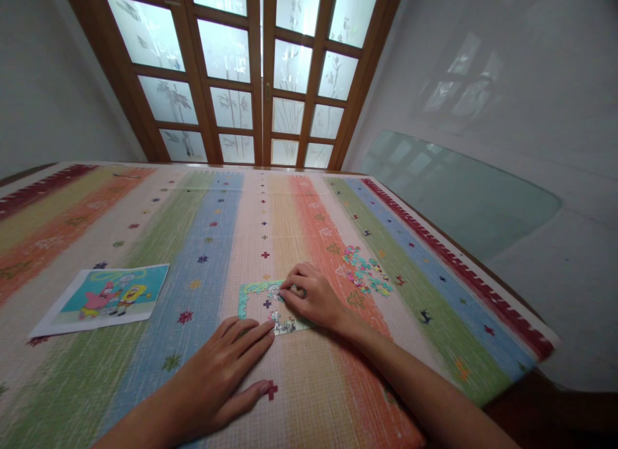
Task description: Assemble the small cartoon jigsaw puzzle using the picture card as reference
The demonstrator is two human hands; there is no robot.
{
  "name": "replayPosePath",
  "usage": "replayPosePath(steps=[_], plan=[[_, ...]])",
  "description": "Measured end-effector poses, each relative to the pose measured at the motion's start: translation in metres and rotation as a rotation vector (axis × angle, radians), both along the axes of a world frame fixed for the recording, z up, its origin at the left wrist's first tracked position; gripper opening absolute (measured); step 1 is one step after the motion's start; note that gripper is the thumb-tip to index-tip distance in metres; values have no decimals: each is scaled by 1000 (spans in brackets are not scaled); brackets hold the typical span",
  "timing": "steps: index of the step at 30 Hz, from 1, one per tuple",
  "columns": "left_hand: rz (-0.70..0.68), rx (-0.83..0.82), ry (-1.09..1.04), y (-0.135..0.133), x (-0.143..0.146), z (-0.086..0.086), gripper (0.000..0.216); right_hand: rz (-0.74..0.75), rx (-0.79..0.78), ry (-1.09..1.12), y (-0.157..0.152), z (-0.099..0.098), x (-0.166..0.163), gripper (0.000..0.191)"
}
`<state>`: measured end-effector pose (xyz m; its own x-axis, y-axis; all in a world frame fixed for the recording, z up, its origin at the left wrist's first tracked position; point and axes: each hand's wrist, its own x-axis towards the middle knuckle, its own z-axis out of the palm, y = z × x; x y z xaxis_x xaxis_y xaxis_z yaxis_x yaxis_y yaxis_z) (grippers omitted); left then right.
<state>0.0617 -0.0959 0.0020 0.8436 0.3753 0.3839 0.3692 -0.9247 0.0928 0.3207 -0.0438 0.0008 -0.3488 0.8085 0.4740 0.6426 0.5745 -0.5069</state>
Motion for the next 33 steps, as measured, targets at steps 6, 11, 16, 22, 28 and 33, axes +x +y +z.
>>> replayPosePath(steps=[6, 11, 16, 22, 28, 33], plan=[[1, -43, -23, 0, -1, -7, 54, 93, 55, -30, -2, 5, 7, 10], [-2, -62, -26, 0, 1, 0, 55, 193, 47, -81, -5, 10, 11, 6], [-4, -41, -26, 0, 1, 4, 54, 174, 25, -130, -6, 10, 10, 7], [-6, -22, -18, 0, 1, 3, 51, 165, 22, -133, -5, 9, 10, 8], [-4, -45, -5, 0, 1, 2, 51, 148, 48, -120, -5, 7, 9, 7], [7, -63, -15, -1, 0, -4, 52, 136, 82, -128, -4, 4, 8, 9]])
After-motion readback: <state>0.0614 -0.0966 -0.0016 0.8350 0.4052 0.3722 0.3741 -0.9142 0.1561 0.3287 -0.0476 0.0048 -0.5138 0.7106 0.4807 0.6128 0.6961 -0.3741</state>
